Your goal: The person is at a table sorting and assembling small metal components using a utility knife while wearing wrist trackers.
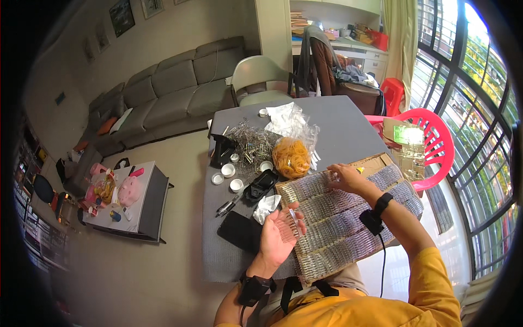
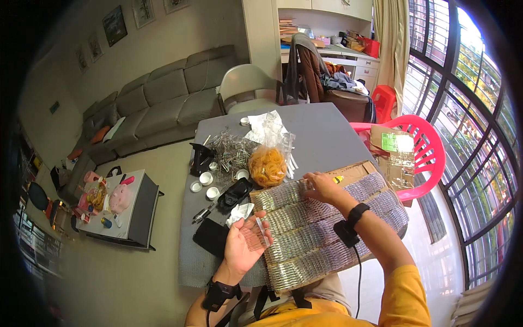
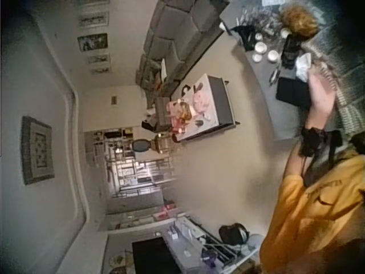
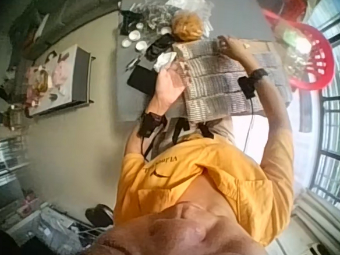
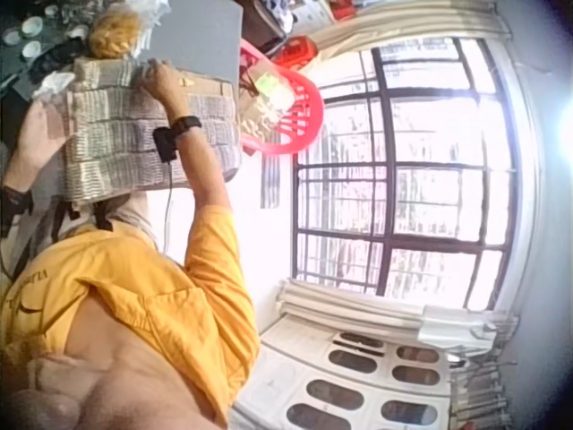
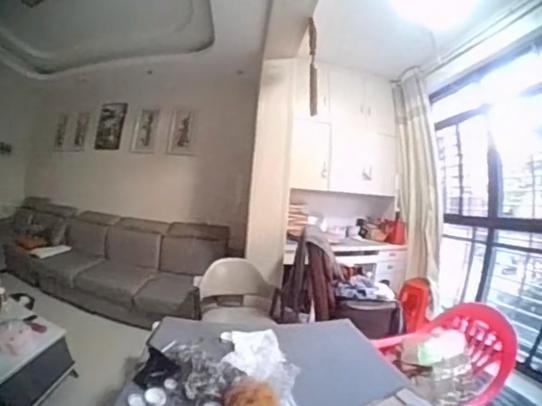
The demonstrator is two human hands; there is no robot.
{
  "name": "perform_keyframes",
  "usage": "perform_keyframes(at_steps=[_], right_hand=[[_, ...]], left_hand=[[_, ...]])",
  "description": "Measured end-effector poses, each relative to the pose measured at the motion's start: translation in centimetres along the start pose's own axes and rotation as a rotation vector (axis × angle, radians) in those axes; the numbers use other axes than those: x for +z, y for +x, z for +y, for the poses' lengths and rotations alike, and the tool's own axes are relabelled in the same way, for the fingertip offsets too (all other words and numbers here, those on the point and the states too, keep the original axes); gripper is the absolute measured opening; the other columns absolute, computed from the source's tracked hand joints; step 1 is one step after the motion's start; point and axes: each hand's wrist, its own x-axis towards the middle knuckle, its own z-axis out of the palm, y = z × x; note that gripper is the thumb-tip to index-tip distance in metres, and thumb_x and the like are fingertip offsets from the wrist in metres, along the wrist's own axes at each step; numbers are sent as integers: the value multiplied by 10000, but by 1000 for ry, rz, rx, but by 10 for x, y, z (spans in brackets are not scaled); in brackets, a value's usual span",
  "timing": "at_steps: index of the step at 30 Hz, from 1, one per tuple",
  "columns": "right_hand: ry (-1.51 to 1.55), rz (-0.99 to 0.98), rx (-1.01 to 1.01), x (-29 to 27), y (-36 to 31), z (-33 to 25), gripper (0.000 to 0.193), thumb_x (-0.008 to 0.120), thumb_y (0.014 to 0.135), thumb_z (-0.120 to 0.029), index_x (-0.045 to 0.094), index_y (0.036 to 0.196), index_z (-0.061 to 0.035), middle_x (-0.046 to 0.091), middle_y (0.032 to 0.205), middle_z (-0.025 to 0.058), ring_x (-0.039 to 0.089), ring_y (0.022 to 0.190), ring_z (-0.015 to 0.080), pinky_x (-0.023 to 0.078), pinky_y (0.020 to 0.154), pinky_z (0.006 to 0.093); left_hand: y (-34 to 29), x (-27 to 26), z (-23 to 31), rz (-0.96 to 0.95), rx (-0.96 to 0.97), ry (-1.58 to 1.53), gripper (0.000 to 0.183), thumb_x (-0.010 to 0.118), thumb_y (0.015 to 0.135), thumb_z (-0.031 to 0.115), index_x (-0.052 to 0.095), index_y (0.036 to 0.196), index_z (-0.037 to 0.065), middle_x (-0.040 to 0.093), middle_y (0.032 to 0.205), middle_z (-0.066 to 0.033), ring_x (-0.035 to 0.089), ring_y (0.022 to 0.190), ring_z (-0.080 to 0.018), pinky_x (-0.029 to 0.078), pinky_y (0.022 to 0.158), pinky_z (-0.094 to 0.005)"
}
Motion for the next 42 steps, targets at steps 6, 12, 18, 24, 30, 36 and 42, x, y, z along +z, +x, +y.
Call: perform_keyframes(at_steps=[6, 12, 18, 24, 30, 36, 42], right_hand=[[180, 47, 196, 6, 5, -5, 646, 748, 616, -231, 474, 1162, -22, 547, 982, 190, 547, 917, 304, 448, 803, 356], [837, 81, 394, 3, -4, 20, 559, 741, 664, -182, 487, 1119, 20, 577, 841, 105, 560, 746, 155, 474, 628, 283], [995, 175, 368, -12, -10, 16, 394, 654, 768, -144, 474, 1090, -6, 584, 766, 50, 567, 634, 112, 440, 520, 228], [1173, -136, 117, -63, -51, -55, 320, 626, 792, -108, 491, 1074, -42, 581, 780, 32, 568, 647, 103, 453, 545, 226], [648, -255, -391, -64, -77, -115, 240, 599, 795, -96, 535, 1025, -62, 520, 744, 32, 504, 669, 99, 424, 580, 254], [624, -211, -290, -54, -92, -106, 221, 595, 795, -84, 520, 1002, -61, 533, 752, 31, 527, 674, 94, 430, 564, 265], [1436, -139, 98, -32, -109, -99, 211, 583, 824, -85, 501, 1018, -61, 539, 785, -6, 505, 648, 61, 418, 550, 208]], left_hand=[[4, 0, -8, -43, -1, -63, 517, 272, 915, 452, 467, 1153, 36, 531, 895, -74, 509, 817, -190, 411, 775, -355], [1, 8, -9, -34, -12, -41, 533, 251, 911, 464, 463, 1161, 44, 533, 910, -79, 515, 818, -191, 419, 751, -346], [4, 3, -15, 70, -81, 53, 399, 334, 922, 371, 480, 1140, 70, 549, 1004, -108, 532, 842, -198, 453, 687, -327], [2, 0, -22, 110, -179, 232, 283, 465, 890, 319, 552, 1009, 77, 540, 1110, -110, 537, 962, -202, 464, 649, -288], [3, 22, -27, 125, -321, 239, 295, 416, 842, 252, 549, 1029, 66, 611, 993, -79, 555, 982, -246, 437, 771, -371], [1, 31, -30, 118, -324, 291, 323, 438, 872, 290, 528, 1063, 45, 610, 984, -71, 581, 885, -206, 448, 770, -357], [-9, 34, -45, -105, 1, 485, 485, 402, 901, 369, 380, 1253, 38, 473, 1215, -87, 437, 1129, -197, 342, 941, -339]])
